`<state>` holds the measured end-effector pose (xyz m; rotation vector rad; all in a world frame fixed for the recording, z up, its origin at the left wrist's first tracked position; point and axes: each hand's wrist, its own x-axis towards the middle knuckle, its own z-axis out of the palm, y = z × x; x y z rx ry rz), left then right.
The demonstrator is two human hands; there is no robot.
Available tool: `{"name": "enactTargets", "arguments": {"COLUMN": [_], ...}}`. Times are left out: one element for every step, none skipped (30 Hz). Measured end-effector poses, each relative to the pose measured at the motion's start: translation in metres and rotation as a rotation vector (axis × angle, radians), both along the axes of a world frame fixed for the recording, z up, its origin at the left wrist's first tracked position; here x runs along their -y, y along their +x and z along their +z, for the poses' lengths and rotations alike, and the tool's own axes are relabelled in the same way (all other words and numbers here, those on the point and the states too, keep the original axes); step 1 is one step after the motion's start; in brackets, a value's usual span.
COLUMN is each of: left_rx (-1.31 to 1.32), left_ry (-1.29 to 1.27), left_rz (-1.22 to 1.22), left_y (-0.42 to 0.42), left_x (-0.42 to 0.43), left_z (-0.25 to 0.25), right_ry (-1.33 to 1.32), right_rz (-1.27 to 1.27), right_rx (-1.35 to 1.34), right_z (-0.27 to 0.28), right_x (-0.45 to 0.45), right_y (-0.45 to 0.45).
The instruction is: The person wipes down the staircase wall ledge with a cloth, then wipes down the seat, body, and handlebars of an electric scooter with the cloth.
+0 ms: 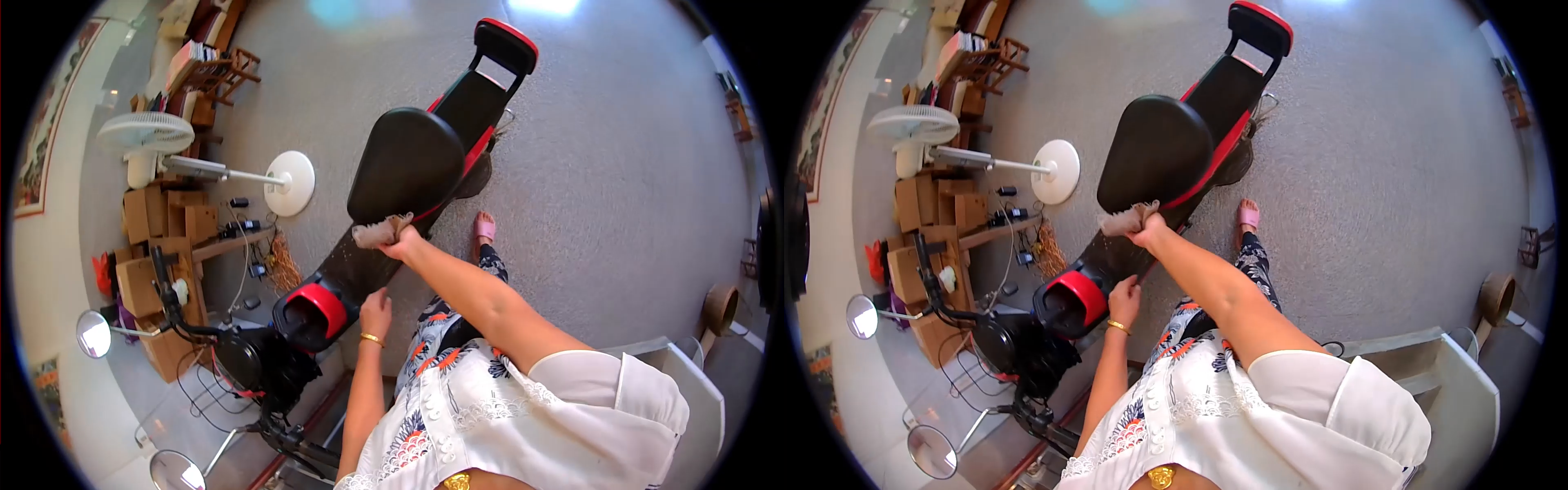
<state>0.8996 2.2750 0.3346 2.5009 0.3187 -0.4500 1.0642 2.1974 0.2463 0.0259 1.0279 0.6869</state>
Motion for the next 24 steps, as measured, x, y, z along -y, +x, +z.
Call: {"name": "enactTargets", "arguments": {"left_rx": [0.184,0.366,0.459,0.469,0.517,0.562,0.582,0.598,0.617,0.636,0.63,0.574,0.515,0.503,0.418,0.331,0.324,0.314,0.308,0.305,0.389,0.379,0.408,0.439], "left_ry": [0.02,0.037,0.067,0.072,0.112,0.151,0.151,0.151,0.189,0.227,0.223,0.321,0.419,0.417,0.483,0.552,0.608,0.612,0.579,0.546,0.557,0.57,0.563,0.553], "left_rz": [0.022,0.046,0.018,0.015,-0.019,-0.053,-0.095,-0.135,-0.188,-0.241,-0.249,-0.25,-0.255,-0.271,-0.208,-0.147,-0.138,-0.15,-0.114,-0.077,-0.107,-0.108,-0.117,-0.125], "left_y": [0.011,0.022,0.045,0.063,0.083,0.104,0.125,0.146,0.167,0.187,0.204,0.22,0.233,0.244,0.254,0.261,0.263,0.263,0.261,0.257,0.255,0.255,0.254,0.254], "left_x": [-0.005,-0.011,-0.005,-0.005,-0.003,0.003,0.009,0.016,0.022,0.029,0.037,0.045,0.051,0.056,0.062,0.065,0.069,0.071,0.076,0.075,0.072,0.071,0.071,0.071], "left_z": [0.001,0.002,0.015,0.024,0.032,0.039,0.047,0.052,0.055,0.056,0.056,0.057,0.055,0.051,0.045,0.039,0.031,0.025,0.027,0.028,0.024,0.023,0.023,0.023], "right_ry": [-0.034,-0.067,-0.129,-0.194,-0.265,-0.335,-0.296,-0.257,-0.277,-0.296,-0.4,-0.409,-0.572,-1.023,-1.286,-1.541,-1.534,-1.738,-1.929,-1.92,-2.111,-2.302,-2.434,-2.571], "right_rz": [0.016,0.034,0.063,0.085,0.136,0.188,0.106,0.026,-0.047,-0.119,-0.19,-0.289,-0.214,-0.101,0.035,0.187,0.188,0.4,0.63,0.633,0.654,0.67,0.702,0.732], "right_rx": [-0.016,-0.035,-0.051,-0.065,-0.05,-0.039,0.05,0.137,0.189,0.241,0.289,0.328,0.435,0.515,0.635,0.75,0.729,0.755,0.78,0.774,0.834,0.898,0.876,0.851], "right_z": [-0.001,0.0,0.011,0.019,-0.009,-0.038,-0.035,-0.026,-0.019,-0.009,0.004,0.01,-0.001,0.04,0.018,-0.005,-0.001,0.006,0.009,-0.007,-0.024,-0.037,-0.035,-0.026], "right_x": [0.016,0.034,0.063,0.088,0.107,0.124,0.142,0.161,0.18,0.2,0.219,0.236,0.254,0.261,0.276,0.29,0.294,0.299,0.302,0.297,0.286,0.275,0.258,0.235], "right_y": [0.004,0.008,0.023,0.035,0.044,0.055,0.07,0.085,0.105,0.128,0.15,0.176,0.204,0.22,0.248,0.268,0.27,0.277,0.282,0.276,0.266,0.255,0.243,0.228]}}
